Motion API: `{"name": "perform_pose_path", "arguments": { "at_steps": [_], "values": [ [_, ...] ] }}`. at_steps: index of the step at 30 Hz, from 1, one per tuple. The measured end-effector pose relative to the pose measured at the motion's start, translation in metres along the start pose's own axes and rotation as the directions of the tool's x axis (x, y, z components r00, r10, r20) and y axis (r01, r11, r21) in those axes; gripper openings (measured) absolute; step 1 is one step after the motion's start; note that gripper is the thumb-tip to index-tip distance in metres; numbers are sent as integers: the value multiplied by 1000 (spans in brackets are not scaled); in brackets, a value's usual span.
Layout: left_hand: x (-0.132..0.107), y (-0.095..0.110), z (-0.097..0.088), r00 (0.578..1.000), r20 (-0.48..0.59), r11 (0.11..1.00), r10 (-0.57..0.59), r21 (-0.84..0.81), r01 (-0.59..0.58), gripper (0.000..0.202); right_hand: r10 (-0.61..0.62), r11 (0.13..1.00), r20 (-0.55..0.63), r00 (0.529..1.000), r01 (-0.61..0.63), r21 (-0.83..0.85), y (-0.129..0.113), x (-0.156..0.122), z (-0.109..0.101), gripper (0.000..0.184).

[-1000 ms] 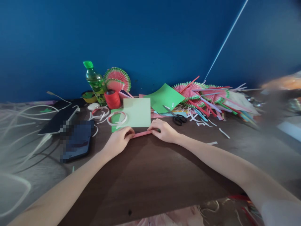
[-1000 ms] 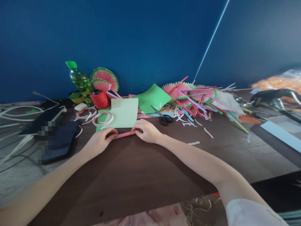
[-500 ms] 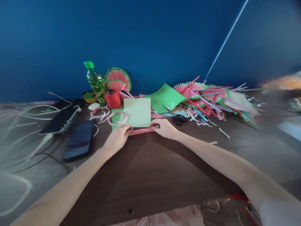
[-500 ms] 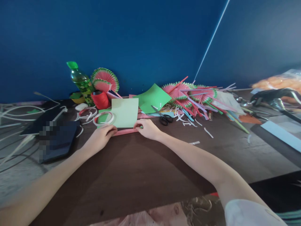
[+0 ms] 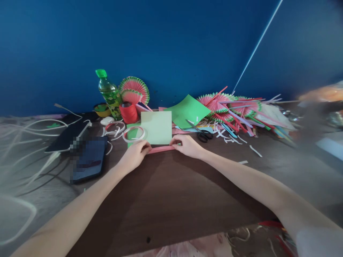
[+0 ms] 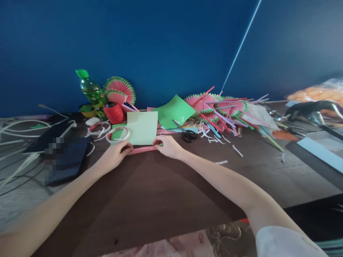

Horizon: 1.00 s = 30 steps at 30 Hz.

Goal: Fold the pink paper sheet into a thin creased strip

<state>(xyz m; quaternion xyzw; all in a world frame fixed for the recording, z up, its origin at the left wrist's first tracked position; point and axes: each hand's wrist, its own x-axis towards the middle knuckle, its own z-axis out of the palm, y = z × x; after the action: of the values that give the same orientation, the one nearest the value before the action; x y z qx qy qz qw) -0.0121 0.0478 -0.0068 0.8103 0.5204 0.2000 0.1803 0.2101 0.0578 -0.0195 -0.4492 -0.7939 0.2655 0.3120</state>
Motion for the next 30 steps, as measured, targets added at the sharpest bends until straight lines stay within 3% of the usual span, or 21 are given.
{"name": "perform_pose_path", "arguments": {
  "at_steps": [10,17,23,26,30],
  "values": [
    [-1,-1,2,999,-19,999,32,31,-32,12,-41,999,7,999,41,-11,5,0,3,14],
    [-1,-6,7,979,-59,968,197,167,-185,15,-80,996,-21,997,79,-45,11,0,8,10],
    [-6,0,10,947,2,879,322,370,-299,29,-79,972,-32,996,70,-226,8,-2,3,10],
    [-8,0,9,940,25,843,341,434,-318,29,-129,901,20,991,126,-416,2,-3,-1,11],
    [-13,4,7,928,32,780,372,531,-331,29,-202,684,127,971,233,-691,-14,-8,-1,12]
  ]
}}
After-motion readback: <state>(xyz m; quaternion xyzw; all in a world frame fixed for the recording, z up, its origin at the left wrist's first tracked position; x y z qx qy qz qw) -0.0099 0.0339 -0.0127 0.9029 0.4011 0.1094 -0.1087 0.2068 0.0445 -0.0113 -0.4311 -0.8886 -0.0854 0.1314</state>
